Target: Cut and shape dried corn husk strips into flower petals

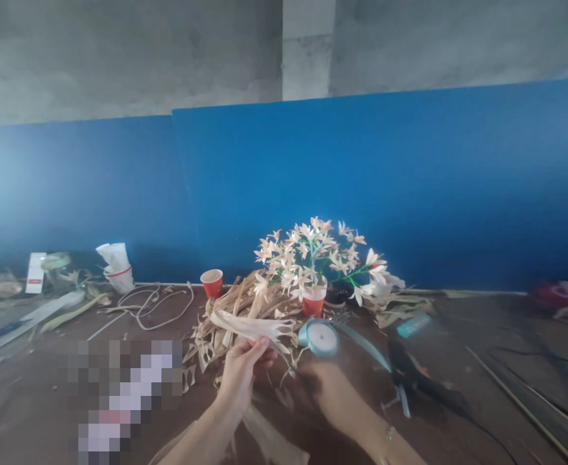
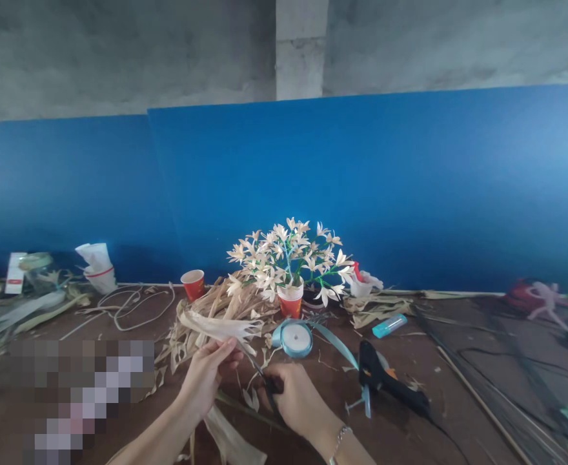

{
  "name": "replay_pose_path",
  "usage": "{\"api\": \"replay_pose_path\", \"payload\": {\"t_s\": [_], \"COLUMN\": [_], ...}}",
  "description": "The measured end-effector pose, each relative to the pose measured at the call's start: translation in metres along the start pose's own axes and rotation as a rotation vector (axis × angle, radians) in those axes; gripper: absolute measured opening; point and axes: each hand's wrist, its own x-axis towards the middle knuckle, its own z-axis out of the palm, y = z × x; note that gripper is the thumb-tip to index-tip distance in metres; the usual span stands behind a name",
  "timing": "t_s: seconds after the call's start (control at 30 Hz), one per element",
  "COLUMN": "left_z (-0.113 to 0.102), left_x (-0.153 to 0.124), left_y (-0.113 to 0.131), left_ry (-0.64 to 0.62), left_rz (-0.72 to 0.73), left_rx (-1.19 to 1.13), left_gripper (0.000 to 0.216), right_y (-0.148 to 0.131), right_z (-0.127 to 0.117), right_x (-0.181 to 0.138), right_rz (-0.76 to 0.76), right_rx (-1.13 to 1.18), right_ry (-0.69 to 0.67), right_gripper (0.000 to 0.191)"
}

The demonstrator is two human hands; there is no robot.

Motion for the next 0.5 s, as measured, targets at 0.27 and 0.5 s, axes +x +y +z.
{"api": "replay_pose_path", "payload": {"t_s": [0.27, 0.5], "left_z": [-0.0002, 0.0001], "left_x": [0.0011, 0.0005], "left_y": [-0.0016, -0.0007], "left_ry": [0.003, -0.005], "left_rz": [-0.053, -0.050], "left_rx": [-0.075, -0.054], "left_gripper": [0.025, 0.026], "right_y": [0.0036, -0.0009], "right_z": [0.0032, 0.0012], "right_x": [0.0011, 0.0005], "right_rz": [-0.005, 0.013], "right_rx": [-0.023, -0.067], "right_ry": [0.040, 0.035], "right_gripper": [0.021, 0.022]}}
